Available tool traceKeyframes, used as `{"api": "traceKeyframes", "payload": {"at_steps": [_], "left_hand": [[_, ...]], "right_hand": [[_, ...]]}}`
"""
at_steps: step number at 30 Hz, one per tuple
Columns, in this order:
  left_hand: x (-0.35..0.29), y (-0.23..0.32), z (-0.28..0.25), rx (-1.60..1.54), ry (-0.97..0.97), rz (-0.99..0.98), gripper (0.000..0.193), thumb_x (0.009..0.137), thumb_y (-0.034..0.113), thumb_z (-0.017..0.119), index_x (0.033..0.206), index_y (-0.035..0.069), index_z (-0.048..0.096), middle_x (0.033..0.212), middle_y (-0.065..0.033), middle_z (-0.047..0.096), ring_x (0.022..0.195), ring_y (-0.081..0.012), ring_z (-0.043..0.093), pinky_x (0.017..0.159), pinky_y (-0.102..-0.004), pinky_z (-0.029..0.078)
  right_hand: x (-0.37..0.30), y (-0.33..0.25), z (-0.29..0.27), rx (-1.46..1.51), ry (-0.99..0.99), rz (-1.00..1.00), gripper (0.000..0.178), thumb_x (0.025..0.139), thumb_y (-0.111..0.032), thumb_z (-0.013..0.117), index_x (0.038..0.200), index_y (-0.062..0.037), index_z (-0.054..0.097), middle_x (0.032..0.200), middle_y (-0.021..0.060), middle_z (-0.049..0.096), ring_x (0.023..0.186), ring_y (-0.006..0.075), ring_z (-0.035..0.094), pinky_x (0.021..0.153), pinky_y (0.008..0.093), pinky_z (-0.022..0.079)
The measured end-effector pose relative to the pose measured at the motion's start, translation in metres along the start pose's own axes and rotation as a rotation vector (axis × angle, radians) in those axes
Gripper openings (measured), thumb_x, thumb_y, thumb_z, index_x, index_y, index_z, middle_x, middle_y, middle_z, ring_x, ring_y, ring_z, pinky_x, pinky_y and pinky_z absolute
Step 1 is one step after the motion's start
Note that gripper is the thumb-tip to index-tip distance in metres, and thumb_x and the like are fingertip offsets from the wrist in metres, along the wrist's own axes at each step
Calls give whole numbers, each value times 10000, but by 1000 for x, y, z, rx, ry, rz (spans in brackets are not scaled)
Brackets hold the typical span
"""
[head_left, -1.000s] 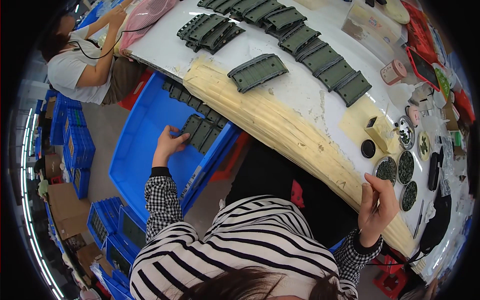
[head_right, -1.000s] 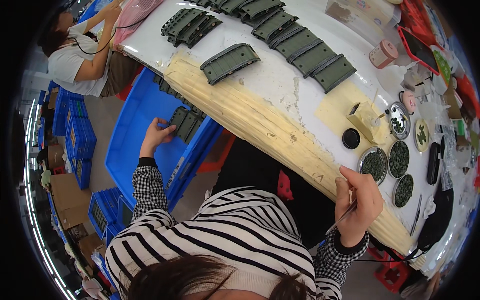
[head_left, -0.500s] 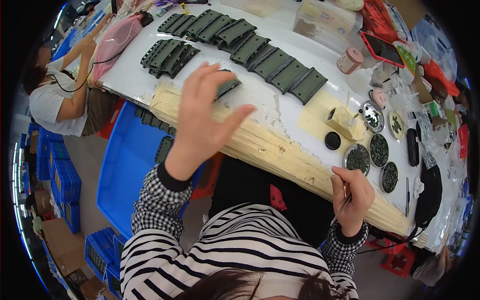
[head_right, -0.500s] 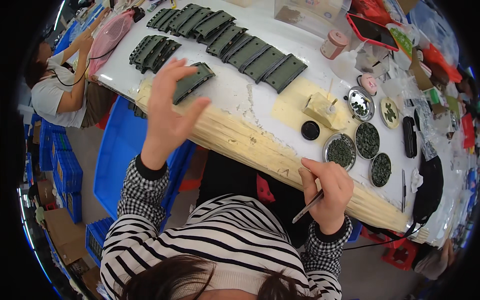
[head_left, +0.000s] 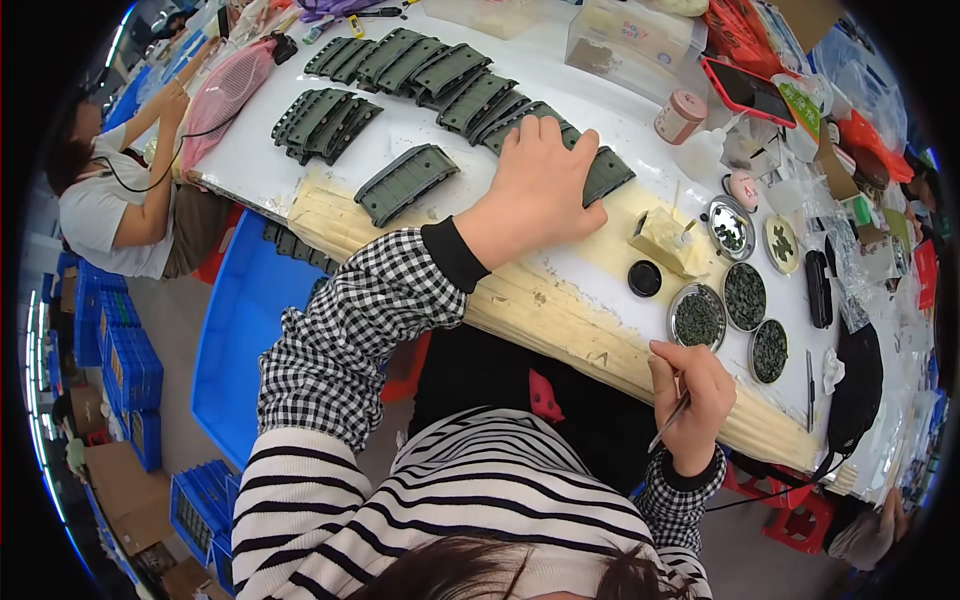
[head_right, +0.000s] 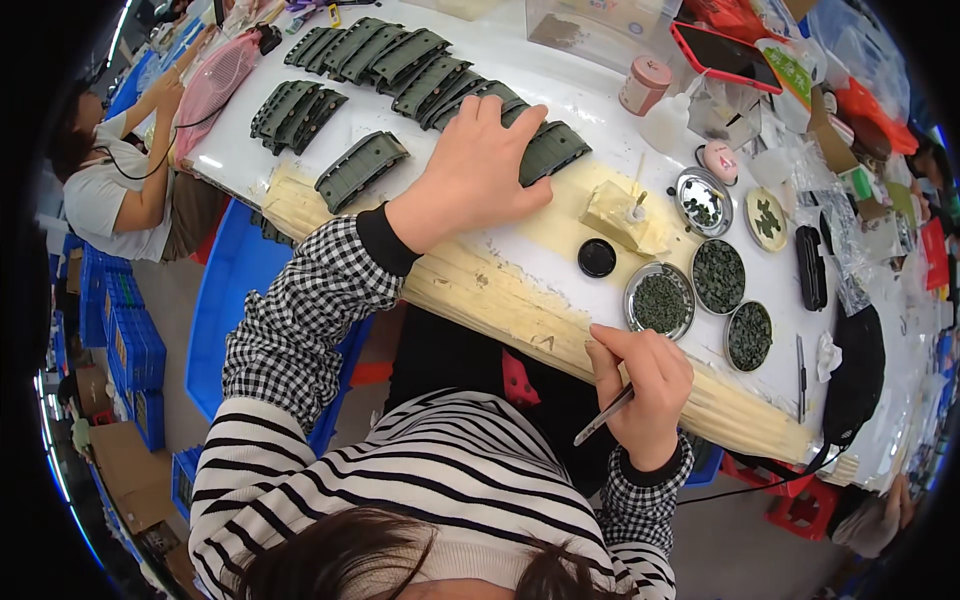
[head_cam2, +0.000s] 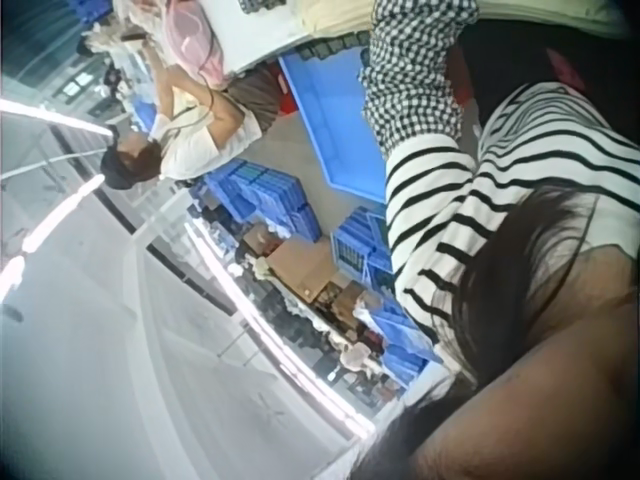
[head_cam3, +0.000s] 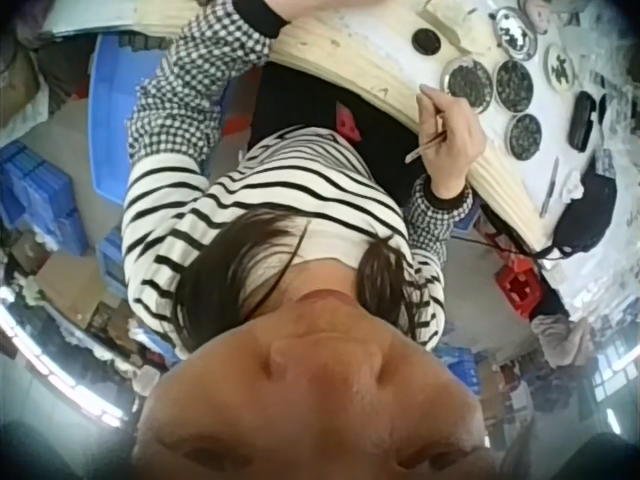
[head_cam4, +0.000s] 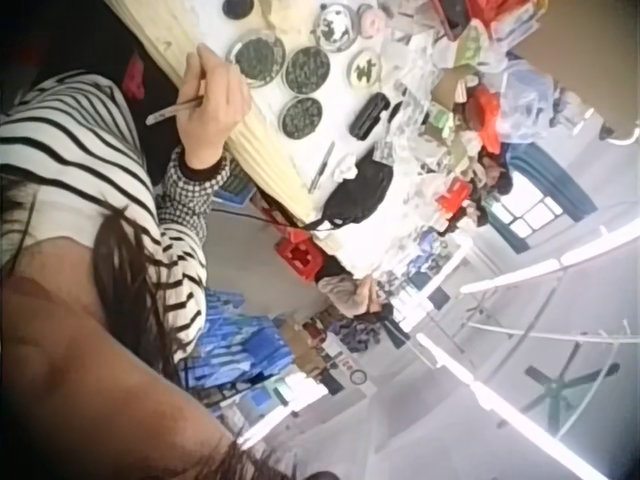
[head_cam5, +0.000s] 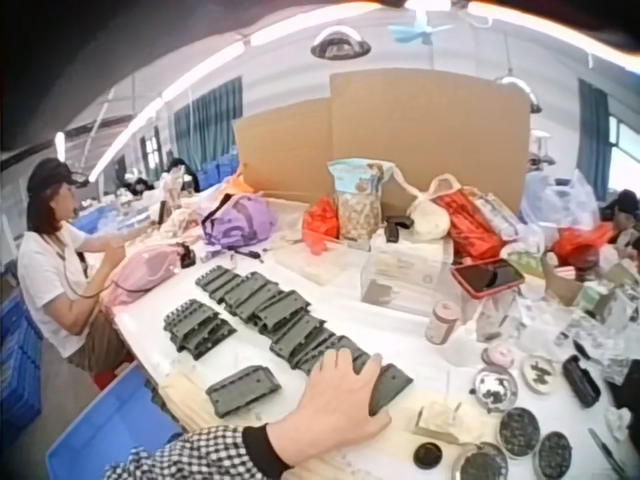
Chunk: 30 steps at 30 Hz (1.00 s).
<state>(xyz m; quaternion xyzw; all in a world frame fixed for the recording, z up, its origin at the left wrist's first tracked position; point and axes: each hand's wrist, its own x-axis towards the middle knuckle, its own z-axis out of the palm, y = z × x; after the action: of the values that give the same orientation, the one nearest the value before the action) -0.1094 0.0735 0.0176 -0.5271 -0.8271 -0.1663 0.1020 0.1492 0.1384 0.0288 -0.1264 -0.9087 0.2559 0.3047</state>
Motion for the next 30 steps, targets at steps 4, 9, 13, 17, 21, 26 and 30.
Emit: {"api": "traceKeyframes", "payload": {"at_steps": [4, 9, 13, 17, 21, 26, 30], "left_hand": [[4, -3, -7, -83, -17, -4, 740, 682, 357, 714, 1304, 41, 468, 1029, -243, 538, 1009, -375, 486, 886, -443, 454], [4, -7, -17, -229, 89, -11, 769, 682, 336, 730, 1330, 39, 443, 1034, -233, 542, 1023, -374, 486, 905, -439, 451], [-20, -12, -67, -325, 255, 47, 800, 665, 264, 751, 1360, 42, 423, 1097, -210, 544, 1080, -340, 513, 926, -412, 449], [-83, -42, -142, -439, 303, -24, 804, 664, 122, 727, 1388, 9, 394, 1300, -184, 499, 1204, -261, 515, 1043, -387, 400], [-175, -89, -176, -374, 442, -420, 801, 708, 110, 719, 1420, 26, 363, 1329, -158, 484, 1240, -258, 490, 1066, -395, 380], [-288, -177, -130, 95, 307, -620, 730, 692, 160, 740, 1351, 45, 449, 1205, -182, 539, 1128, -332, 513, 1009, -425, 400], [-343, -234, -64, 128, 82, -739, 698, 671, 207, 741, 1305, 76, 479, 1258, -199, 498, 1164, -380, 441, 1007, -469, 382]], "right_hand": [[1, -1, -2, 2, -3, -4, 159, 728, 8, 743, 867, -28, 674, 681, 89, 595, 576, 254, 549, 531, 328, 404], [0, -2, -4, -8, 6, -3, 156, 733, 17, 737, 869, -26, 675, 675, 89, 589, 579, 255, 551, 536, 328, 409], [1, -4, -3, -16, 13, -11, 146, 743, 21, 733, 872, -22, 680, 656, 86, 574, 560, 238, 538, 526, 319, 400], [-2, -2, -7, -26, 34, 36, 137, 755, 22, 730, 878, -15, 682, 635, 79, 550, 527, 204, 498, 499, 298, 365], [1, -1, 0, -28, 23, 15, 132, 766, 35, 715, 888, 0, 679, 638, 71, 541, 515, 170, 456, 481, 277, 329], [9, -12, 8, -16, 12, -10, 127, 779, 26, 712, 900, -4, 685, 678, 64, 574, 521, 148, 451, 476, 266, 321], [14, -21, 7, -17, 1, -41, 118, 781, 22, 711, 893, -4, 685, 678, 69, 579, 520, 149, 452, 475, 266, 317]]}}
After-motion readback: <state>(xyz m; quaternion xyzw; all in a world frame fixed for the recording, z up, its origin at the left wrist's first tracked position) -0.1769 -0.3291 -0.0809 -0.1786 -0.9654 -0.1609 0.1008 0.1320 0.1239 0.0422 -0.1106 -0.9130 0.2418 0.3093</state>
